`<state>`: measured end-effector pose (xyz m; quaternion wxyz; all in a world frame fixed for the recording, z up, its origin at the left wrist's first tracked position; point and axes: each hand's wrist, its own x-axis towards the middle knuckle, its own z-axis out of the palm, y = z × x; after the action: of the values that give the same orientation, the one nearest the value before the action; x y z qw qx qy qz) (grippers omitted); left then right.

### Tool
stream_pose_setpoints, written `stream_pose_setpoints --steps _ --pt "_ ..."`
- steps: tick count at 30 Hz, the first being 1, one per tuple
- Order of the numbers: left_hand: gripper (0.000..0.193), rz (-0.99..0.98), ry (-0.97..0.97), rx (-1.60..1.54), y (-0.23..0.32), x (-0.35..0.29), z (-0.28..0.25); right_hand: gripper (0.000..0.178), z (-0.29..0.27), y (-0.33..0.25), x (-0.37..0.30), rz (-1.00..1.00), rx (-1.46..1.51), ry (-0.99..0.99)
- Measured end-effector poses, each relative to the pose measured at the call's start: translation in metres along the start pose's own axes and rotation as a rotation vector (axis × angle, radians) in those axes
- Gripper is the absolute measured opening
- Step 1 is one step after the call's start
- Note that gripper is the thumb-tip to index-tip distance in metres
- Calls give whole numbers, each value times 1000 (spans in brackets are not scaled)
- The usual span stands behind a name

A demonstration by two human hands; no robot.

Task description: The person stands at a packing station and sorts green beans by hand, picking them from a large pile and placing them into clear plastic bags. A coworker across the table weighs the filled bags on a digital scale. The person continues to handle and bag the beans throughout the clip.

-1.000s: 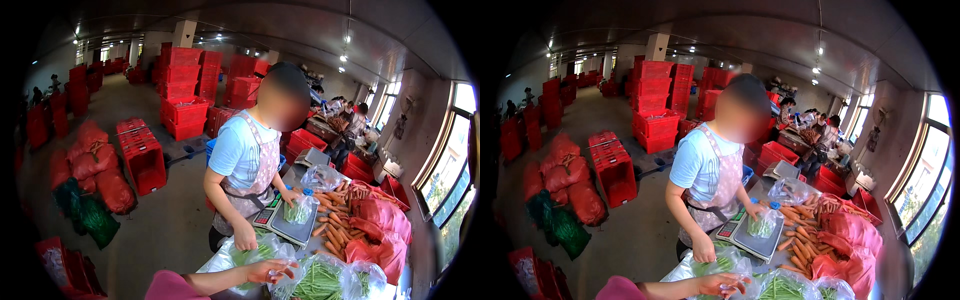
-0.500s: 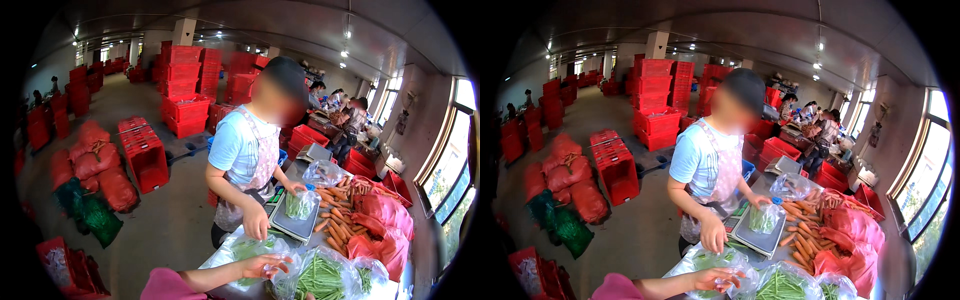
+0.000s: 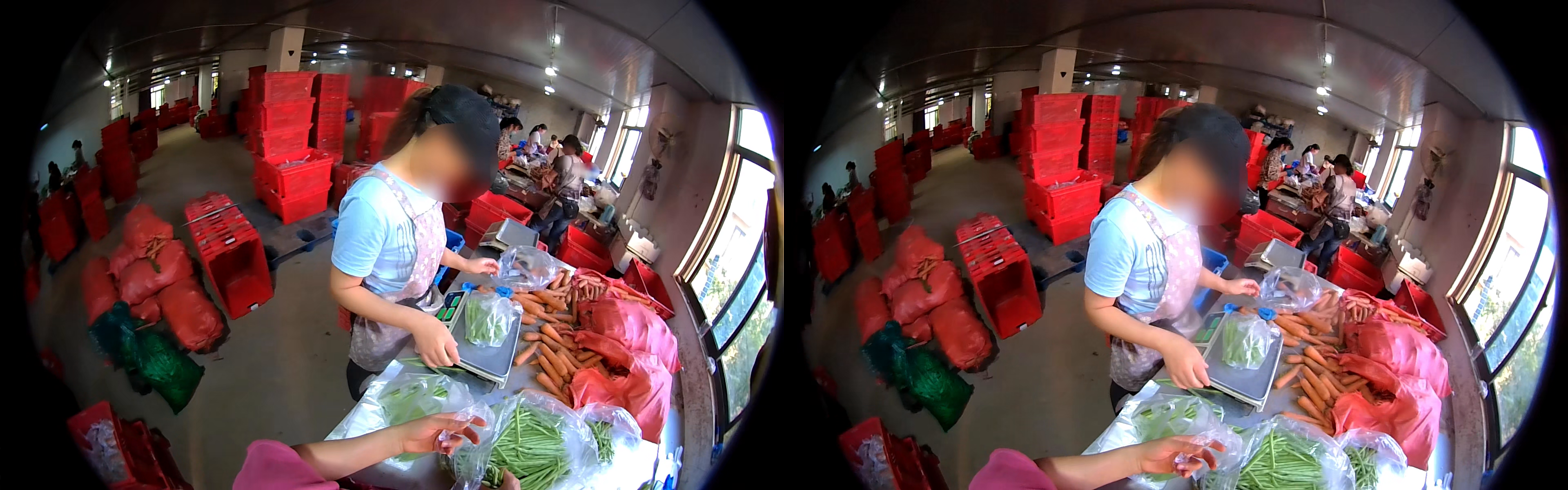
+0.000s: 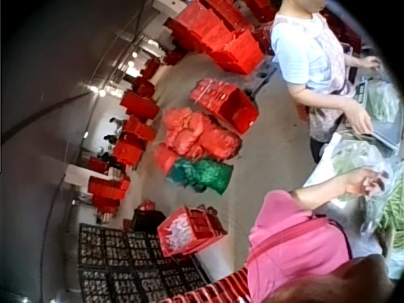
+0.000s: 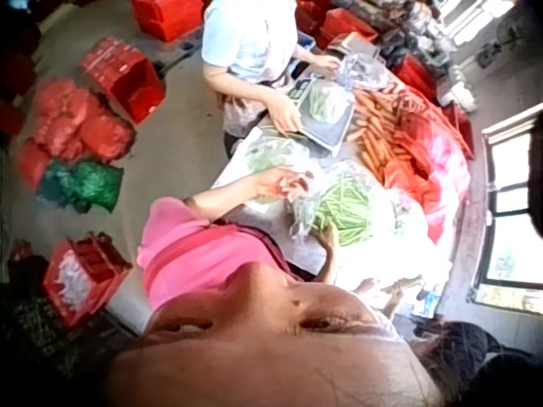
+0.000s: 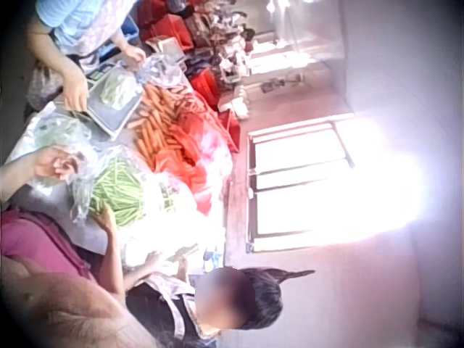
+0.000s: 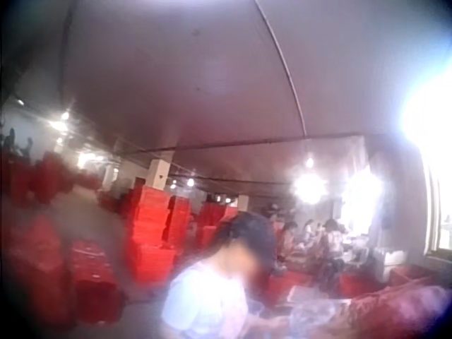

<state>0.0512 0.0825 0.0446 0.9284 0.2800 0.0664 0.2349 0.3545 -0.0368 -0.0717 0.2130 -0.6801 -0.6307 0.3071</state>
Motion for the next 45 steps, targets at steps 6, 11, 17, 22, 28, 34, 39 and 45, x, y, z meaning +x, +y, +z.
stream_pose_setpoints --steps 6,11,17,22,28,34,39,45 --pt "51 -7 1 2 2 -4 -3 42 -15 -8 6 71 41 -101" --pt "54 -8 14 9 3 -5 -2 29 -44 -64 2 43 156 -170" --pt "48 -19 24 -11 1 -7 -2 53 -3 -28 9 -18 -130 -135" --pt "48 -21 8 -48 -13 -1 -16 74 9 -43 -5 -64 -269 -147" --pt "46 -47 10 -46 -14 4 -4 68 10 -51 -12 -36 -352 -194" --pt "46 -68 12 -49 -19 7 -7 62 28 -22 -19 -153 -433 -54" --pt "46 -50 35 -10 -17 4 -6 62 27 -24 -18 -144 -473 -145" --pt "48 -46 36 -17 -12 -2 2 58 19 -42 -19 -114 -428 -143"
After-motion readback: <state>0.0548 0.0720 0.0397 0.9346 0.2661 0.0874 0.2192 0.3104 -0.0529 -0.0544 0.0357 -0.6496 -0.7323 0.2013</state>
